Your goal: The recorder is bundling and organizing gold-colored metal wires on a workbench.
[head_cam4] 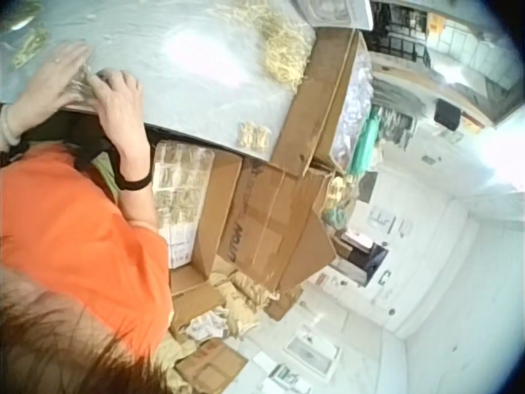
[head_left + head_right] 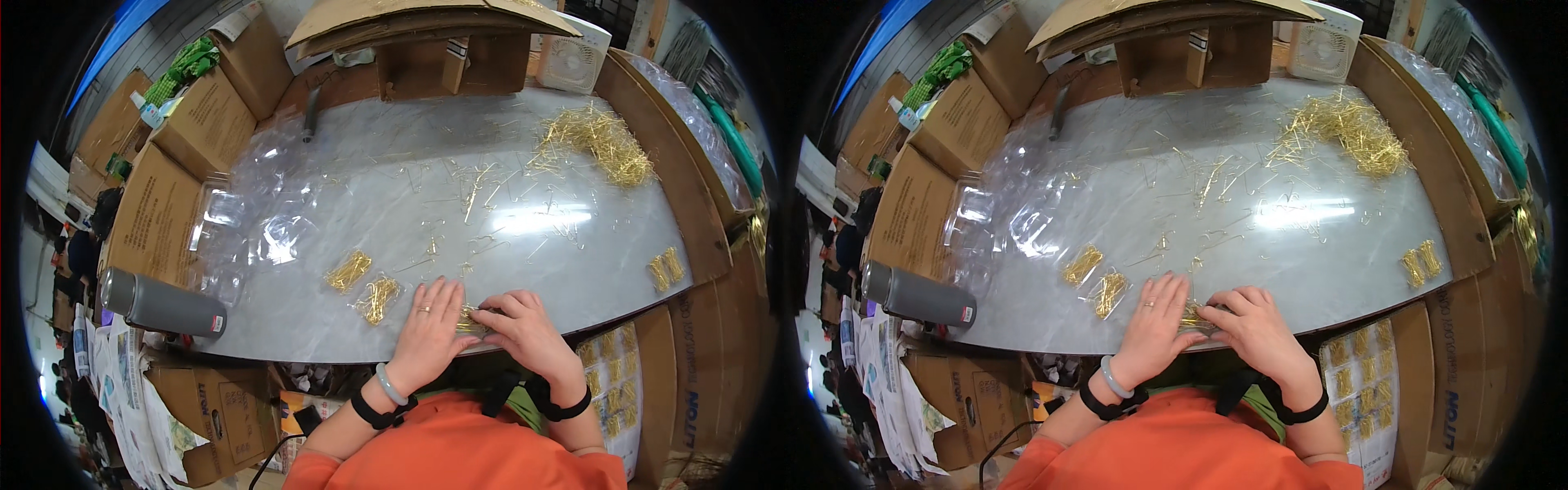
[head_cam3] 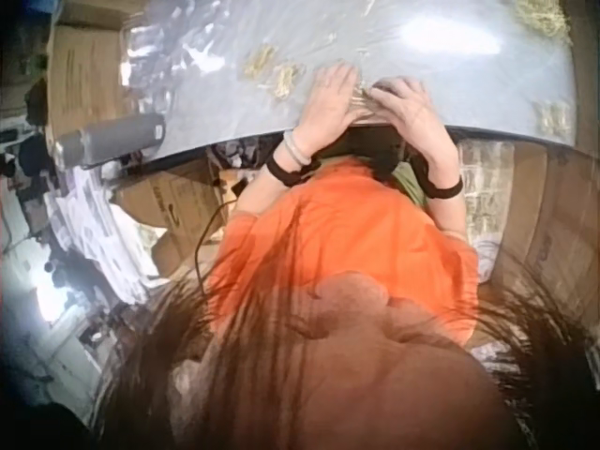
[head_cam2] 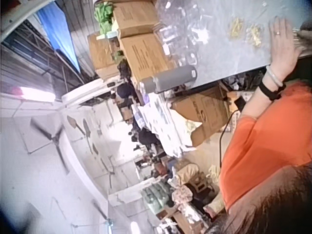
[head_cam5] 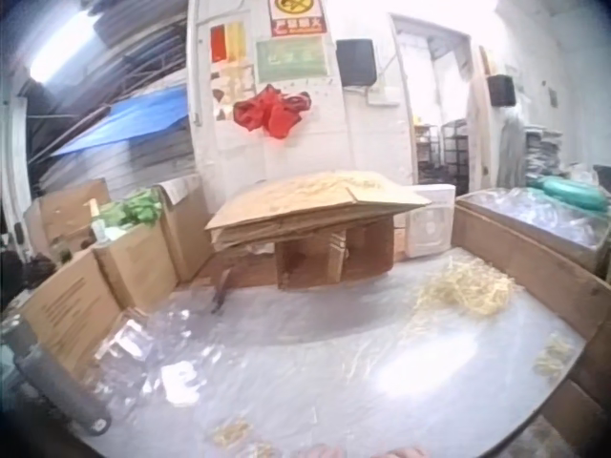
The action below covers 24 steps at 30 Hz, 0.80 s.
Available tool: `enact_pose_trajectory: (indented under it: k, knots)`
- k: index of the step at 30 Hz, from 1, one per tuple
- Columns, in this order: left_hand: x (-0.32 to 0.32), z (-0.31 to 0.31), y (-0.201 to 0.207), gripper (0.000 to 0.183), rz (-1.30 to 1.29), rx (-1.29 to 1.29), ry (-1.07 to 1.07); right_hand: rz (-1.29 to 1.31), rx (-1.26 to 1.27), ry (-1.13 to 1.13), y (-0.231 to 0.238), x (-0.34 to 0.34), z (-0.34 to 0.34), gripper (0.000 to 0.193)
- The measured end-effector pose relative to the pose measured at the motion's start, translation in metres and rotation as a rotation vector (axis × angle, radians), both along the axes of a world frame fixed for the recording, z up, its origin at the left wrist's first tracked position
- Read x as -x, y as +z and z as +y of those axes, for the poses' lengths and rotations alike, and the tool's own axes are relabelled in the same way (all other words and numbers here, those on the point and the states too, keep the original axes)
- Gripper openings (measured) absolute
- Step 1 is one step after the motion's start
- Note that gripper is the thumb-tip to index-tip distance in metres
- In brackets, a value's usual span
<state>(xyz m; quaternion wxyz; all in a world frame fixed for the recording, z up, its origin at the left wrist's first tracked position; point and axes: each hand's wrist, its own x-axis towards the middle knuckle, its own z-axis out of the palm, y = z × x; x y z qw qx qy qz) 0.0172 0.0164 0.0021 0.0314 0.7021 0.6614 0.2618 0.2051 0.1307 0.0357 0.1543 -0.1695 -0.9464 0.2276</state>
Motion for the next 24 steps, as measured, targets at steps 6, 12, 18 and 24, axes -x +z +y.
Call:
enact_pose_trajectory:
  k: [6, 12, 18, 24]
  knots:
    - [-0.002, -0.002, -0.004, 0.071, -0.042, 0.006, -0.053, 0.236, 0.127, -0.094, -0.029, 0.011, -0.001, 0.034]
    - [-0.002, -0.002, -0.008, 0.071, -0.182, -0.048, -0.046, 0.323, -0.037, -0.148, -0.022, 0.024, -0.008, 0.030]
    - [0.001, -0.003, -0.010, 0.079, -0.240, -0.074, -0.117, 0.193, -0.178, -0.508, -0.020, 0.034, -0.006, 0.040]
    - [-0.004, -0.007, -0.010, 0.083, -0.280, -0.098, -0.017, 0.049, -0.126, -0.266, -0.021, 0.038, 0.003, 0.029]
